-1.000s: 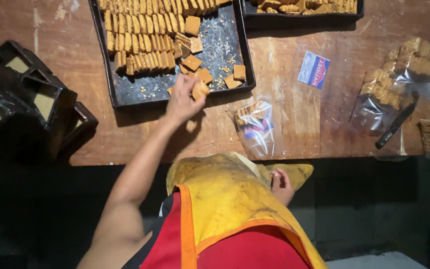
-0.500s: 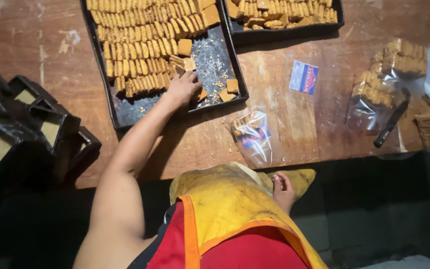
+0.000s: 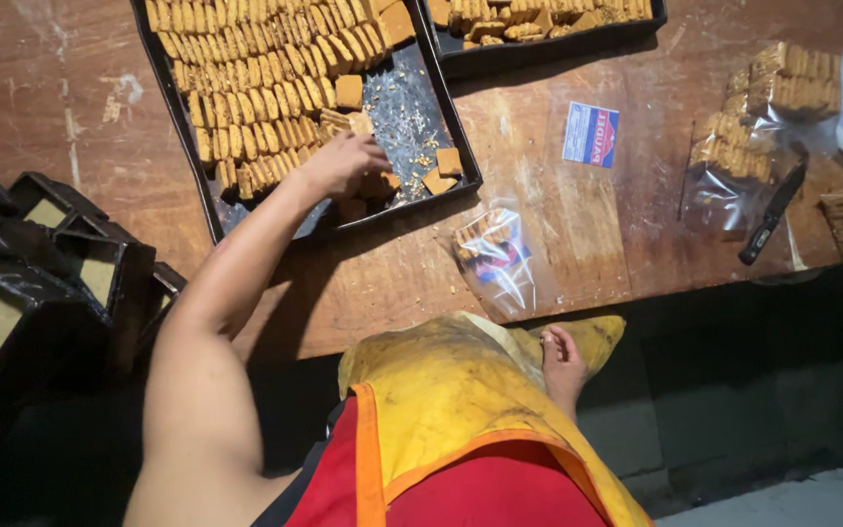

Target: The person picks up biscuits from trays by hand and places them into plastic bags, occasionally breaking one in half before inserting it.

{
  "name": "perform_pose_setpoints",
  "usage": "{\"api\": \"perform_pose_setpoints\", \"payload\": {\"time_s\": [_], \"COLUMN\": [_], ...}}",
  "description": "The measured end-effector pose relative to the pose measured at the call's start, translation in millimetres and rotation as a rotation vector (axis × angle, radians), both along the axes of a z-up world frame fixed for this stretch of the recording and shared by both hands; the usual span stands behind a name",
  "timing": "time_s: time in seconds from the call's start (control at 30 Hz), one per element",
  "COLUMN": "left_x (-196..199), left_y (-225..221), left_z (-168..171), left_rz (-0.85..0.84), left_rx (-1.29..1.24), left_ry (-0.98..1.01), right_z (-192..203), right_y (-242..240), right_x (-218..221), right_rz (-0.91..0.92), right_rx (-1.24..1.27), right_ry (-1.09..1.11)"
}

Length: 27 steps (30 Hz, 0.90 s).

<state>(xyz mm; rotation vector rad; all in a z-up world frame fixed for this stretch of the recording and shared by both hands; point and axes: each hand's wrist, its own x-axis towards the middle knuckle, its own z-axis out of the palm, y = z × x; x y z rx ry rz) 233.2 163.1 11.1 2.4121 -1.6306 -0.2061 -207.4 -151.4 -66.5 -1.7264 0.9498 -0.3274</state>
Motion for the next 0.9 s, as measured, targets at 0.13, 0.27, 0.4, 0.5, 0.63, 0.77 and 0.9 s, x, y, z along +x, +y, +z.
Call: {"api": "perform_pose_setpoints", "payload": {"time_s": [0.13, 0.27, 0.4, 0.5, 0.63, 0.77, 0.9], "left_x": [-10, -9, -7, -12, -18, -12, -20], "left_y": [6, 7, -9, -26, -37, -32, -35], "left_z": [-23, -28, -23, -31, -45, -31, 8], "left_rz": [-0.16, -0.104, 0.255, 0.364, 0.366, 0.189, 0.513], "left_rx": [-0.064, -0.178, -0.245, -0.182, -0.078, 0.048, -0.295], "left_ry": [0.132, 0.073, 0.416, 0.434, 0.422, 0.286, 0.936], "right_z": [7, 3, -7, -10, -13, -3, 57], "right_y": [0, -3, -4, -5, -6, -1, 19], "right_x": [3, 3, 1, 2, 1, -2, 16], "right_rz": [0.036, 0.024, 0.008, 0.015, 0.015, -0.005, -0.102], "right_rx": [-0.043, -0.002, 0.016, 0.012, 0.015, 0.017, 0.027], "right_ry": [0.066, 0.05, -0.019, -0.003, -0.046, -0.036, -0.097]}}
